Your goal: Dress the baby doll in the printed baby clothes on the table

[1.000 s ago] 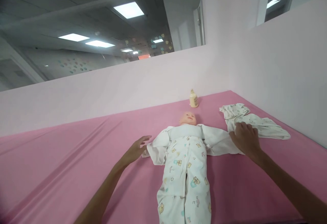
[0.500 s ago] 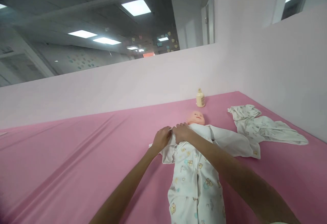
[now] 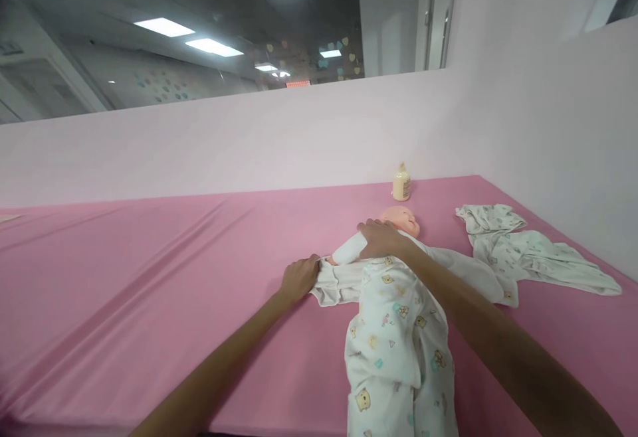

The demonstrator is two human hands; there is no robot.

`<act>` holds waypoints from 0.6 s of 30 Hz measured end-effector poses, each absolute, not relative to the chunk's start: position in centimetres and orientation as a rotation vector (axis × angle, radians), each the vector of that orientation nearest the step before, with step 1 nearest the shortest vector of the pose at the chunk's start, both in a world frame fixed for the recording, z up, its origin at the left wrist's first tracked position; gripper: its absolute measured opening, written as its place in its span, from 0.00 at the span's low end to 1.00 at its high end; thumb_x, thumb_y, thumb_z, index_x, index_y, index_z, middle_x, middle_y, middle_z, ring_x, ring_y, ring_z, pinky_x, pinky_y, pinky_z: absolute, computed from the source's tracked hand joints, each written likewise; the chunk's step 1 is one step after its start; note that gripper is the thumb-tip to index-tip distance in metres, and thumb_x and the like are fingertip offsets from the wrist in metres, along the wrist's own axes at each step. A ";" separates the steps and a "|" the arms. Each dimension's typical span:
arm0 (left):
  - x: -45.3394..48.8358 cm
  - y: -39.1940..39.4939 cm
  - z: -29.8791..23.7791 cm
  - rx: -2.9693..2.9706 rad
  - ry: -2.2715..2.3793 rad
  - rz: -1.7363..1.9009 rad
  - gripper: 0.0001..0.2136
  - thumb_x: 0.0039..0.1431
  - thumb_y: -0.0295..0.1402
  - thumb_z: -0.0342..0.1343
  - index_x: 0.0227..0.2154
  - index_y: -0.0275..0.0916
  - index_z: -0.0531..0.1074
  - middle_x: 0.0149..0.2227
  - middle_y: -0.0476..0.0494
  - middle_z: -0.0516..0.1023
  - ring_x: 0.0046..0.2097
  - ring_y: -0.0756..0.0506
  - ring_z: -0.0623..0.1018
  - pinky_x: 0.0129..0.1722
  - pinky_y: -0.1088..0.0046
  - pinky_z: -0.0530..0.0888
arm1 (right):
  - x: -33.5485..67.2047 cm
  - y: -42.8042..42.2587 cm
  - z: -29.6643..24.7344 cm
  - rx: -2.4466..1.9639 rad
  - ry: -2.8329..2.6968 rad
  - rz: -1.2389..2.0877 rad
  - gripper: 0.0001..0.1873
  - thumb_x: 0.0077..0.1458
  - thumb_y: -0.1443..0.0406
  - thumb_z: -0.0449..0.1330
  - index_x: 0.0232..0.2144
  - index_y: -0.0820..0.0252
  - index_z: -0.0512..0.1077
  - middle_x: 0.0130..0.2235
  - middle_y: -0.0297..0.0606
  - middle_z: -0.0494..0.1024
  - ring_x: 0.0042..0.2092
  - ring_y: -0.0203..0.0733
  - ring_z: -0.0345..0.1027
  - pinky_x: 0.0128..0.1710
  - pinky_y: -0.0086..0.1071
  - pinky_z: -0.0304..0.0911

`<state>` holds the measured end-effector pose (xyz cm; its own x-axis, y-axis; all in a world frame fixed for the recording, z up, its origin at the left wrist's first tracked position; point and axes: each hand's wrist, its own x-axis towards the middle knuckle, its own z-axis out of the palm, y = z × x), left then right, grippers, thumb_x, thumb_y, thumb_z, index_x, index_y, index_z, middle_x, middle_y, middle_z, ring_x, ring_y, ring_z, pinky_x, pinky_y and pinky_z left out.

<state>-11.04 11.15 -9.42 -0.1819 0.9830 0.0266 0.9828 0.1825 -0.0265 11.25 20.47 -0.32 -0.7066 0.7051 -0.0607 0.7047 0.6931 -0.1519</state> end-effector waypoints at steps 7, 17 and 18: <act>-10.5 11.3 -9.8 -2.010 -2.385 -0.051 0.13 0.65 0.28 0.38 0.44 0.37 0.68 0.39 0.36 0.79 0.41 0.37 0.79 0.36 0.66 0.67 | 8.2 18.9 -0.8 -1.100 -3.052 -0.157 0.25 0.51 0.65 0.58 0.53 0.63 0.66 0.55 0.54 0.68 0.56 0.59 0.60 0.57 0.52 0.47; -10.8 11.2 -9.5 -1.974 -2.468 -0.062 0.13 0.66 0.31 0.39 0.44 0.38 0.69 0.41 0.35 0.79 0.43 0.37 0.79 0.37 0.66 0.68 | 4.6 17.8 0.0 -1.024 -3.281 0.057 0.14 0.56 0.68 0.53 0.45 0.62 0.70 0.48 0.48 0.74 0.51 0.51 0.66 0.54 0.45 0.50; -10.8 11.3 -9.5 -1.973 -2.480 -0.063 0.14 0.66 0.31 0.39 0.44 0.38 0.69 0.41 0.35 0.79 0.43 0.37 0.78 0.38 0.65 0.69 | 5.2 18.0 0.6 -1.020 -3.274 0.097 0.13 0.55 0.69 0.53 0.43 0.61 0.70 0.47 0.47 0.75 0.49 0.50 0.67 0.53 0.44 0.50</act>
